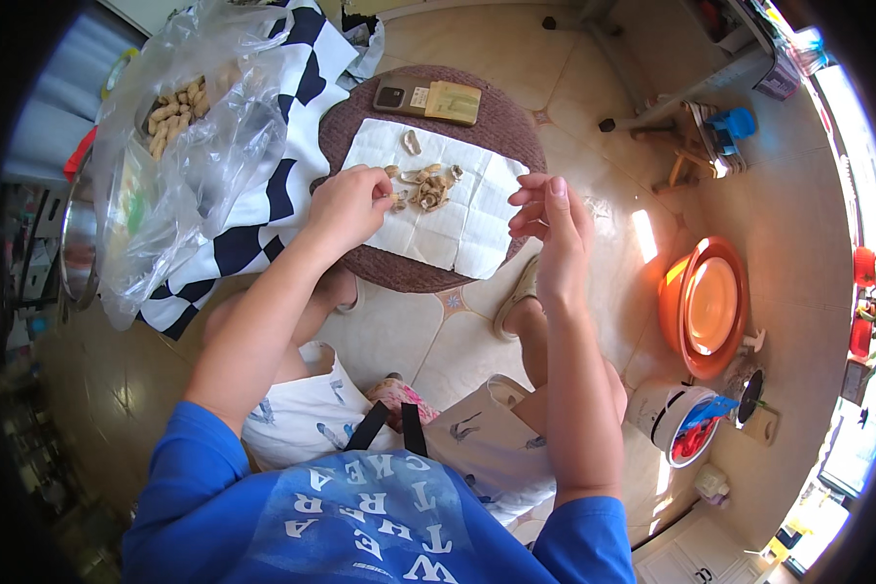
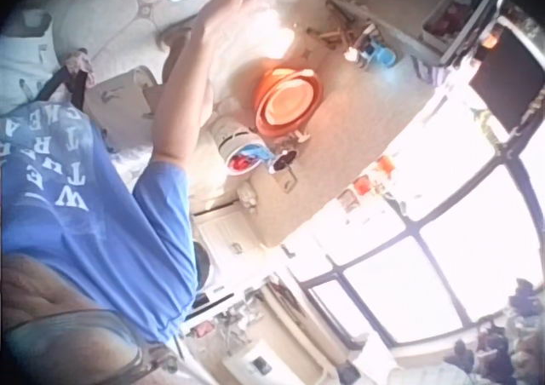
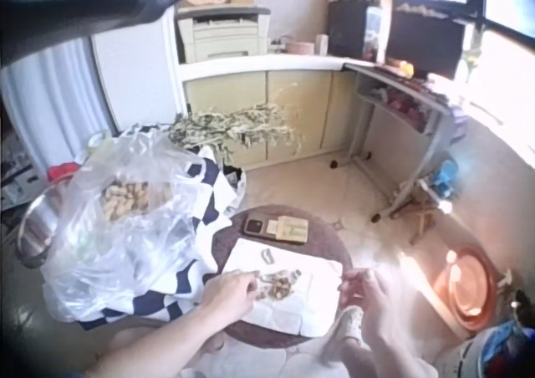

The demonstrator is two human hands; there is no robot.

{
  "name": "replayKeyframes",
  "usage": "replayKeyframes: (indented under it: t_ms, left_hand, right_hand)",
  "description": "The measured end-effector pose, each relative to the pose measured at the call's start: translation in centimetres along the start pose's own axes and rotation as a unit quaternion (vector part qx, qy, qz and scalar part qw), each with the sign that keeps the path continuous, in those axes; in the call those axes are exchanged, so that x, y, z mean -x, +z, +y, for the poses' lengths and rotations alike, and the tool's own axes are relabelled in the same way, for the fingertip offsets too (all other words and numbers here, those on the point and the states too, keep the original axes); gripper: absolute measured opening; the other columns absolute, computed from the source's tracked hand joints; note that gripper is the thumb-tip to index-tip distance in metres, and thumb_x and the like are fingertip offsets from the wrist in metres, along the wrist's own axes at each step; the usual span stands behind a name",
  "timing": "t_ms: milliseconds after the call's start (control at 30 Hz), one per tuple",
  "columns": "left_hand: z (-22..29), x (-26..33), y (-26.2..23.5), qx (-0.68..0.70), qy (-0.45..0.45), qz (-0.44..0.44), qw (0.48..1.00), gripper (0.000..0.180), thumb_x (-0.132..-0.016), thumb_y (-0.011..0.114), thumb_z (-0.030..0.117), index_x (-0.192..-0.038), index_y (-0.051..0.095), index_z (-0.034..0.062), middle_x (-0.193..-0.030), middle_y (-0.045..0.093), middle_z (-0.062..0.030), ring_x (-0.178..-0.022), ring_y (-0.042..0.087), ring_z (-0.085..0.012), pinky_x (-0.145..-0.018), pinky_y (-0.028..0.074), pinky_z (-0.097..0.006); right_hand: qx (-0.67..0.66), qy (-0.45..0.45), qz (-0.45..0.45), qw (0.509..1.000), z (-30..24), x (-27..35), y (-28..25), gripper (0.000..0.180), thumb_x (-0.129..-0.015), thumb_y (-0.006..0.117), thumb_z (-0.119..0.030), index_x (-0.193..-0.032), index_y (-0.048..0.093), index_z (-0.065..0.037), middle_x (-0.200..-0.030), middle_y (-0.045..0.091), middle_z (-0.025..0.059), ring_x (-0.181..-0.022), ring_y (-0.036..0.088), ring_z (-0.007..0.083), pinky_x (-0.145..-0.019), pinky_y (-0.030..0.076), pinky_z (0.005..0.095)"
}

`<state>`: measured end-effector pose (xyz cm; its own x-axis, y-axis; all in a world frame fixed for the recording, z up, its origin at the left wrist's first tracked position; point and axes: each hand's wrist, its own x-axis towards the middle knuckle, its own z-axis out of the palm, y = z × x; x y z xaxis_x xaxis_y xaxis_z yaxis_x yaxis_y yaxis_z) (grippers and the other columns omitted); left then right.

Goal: The person shells peanuts by hand, removing the nuts from their shells and placing the nuts on a white paper while discarding the shells.

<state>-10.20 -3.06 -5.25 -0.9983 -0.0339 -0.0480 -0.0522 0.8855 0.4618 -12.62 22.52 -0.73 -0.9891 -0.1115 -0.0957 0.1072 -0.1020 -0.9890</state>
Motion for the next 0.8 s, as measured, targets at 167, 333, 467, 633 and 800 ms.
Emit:
replayKeyframes:
  t_ms: [167, 333, 467, 633, 800]
  left_hand:
    - [0.9, -0.7, -0.9, 0.184, -0.064, -0.098, 0.976, 0.018, -0.086, 0.067, 0.015, -0.101, 0.068, 0.0044, -0.093, 0.069, -0.0088, -0.081, 0.066, -0.0207, -0.070, 0.051, -0.032]
    - [2.2, 0.1, -3.2, 0.606, -0.080, -0.198, 0.766, 0.023, -0.093, 0.061, 0.017, -0.106, 0.065, -0.0020, -0.094, 0.066, -0.0040, -0.084, 0.059, -0.0099, -0.074, 0.049, -0.024]
    - [3.9, 0.7, -2.7, 0.700, -0.070, -0.229, 0.672, 0.023, -0.095, 0.061, 0.020, -0.106, 0.064, 0.0001, -0.094, 0.065, -0.0034, -0.083, 0.058, -0.0096, -0.078, 0.047, -0.024]
    - [5.3, 1.2, -2.8, 0.732, -0.065, -0.238, 0.635, 0.024, -0.096, 0.059, 0.022, -0.107, 0.065, 0.0008, -0.094, 0.065, -0.0032, -0.084, 0.058, -0.0104, -0.077, 0.047, -0.026]
    - [5.5, 1.2, -3.5, 0.685, -0.020, -0.237, 0.688, 0.029, -0.097, 0.056, 0.029, -0.108, 0.060, 0.0031, -0.098, 0.063, -0.0019, -0.088, 0.056, -0.0106, -0.079, 0.045, -0.027]
  right_hand:
    - [0.031, 0.015, 0.005, 0.999, 0.4, 0.4, 0.1, 0.041, -0.100, 0.046, -0.036, -0.104, 0.063, 0.001, -0.084, 0.063, 0.0040, -0.066, 0.056, 0.0104, -0.062, 0.046, 0.0244]
    - [0.091, -0.037, -0.098, 0.990, -0.1, 1.6, 2.3, 0.034, -0.089, 0.066, -0.024, -0.114, 0.062, -0.001, -0.097, 0.066, 0.0052, -0.076, 0.058, 0.0118, -0.068, 0.049, 0.0265]
    - [0.115, -0.133, -0.122, 0.977, 0.0, 2.5, 3.6, 0.050, -0.081, 0.076, -0.022, -0.124, 0.060, -0.003, -0.106, 0.065, 0.0090, -0.085, 0.061, 0.0162, -0.073, 0.052, 0.0290]
    - [0.120, -0.156, -0.075, 0.977, 0.2, 2.2, 4.3, 0.036, -0.082, 0.075, -0.020, -0.115, 0.067, -0.006, -0.097, 0.067, 0.0083, -0.079, 0.065, 0.0152, -0.067, 0.053, 0.0276]
    - [0.104, -0.203, -0.054, 0.972, -0.5, 1.8, 4.5, 0.029, -0.082, 0.076, -0.018, -0.107, 0.071, -0.006, -0.092, 0.068, 0.0079, -0.075, 0.066, 0.0150, -0.063, 0.053, 0.0258]
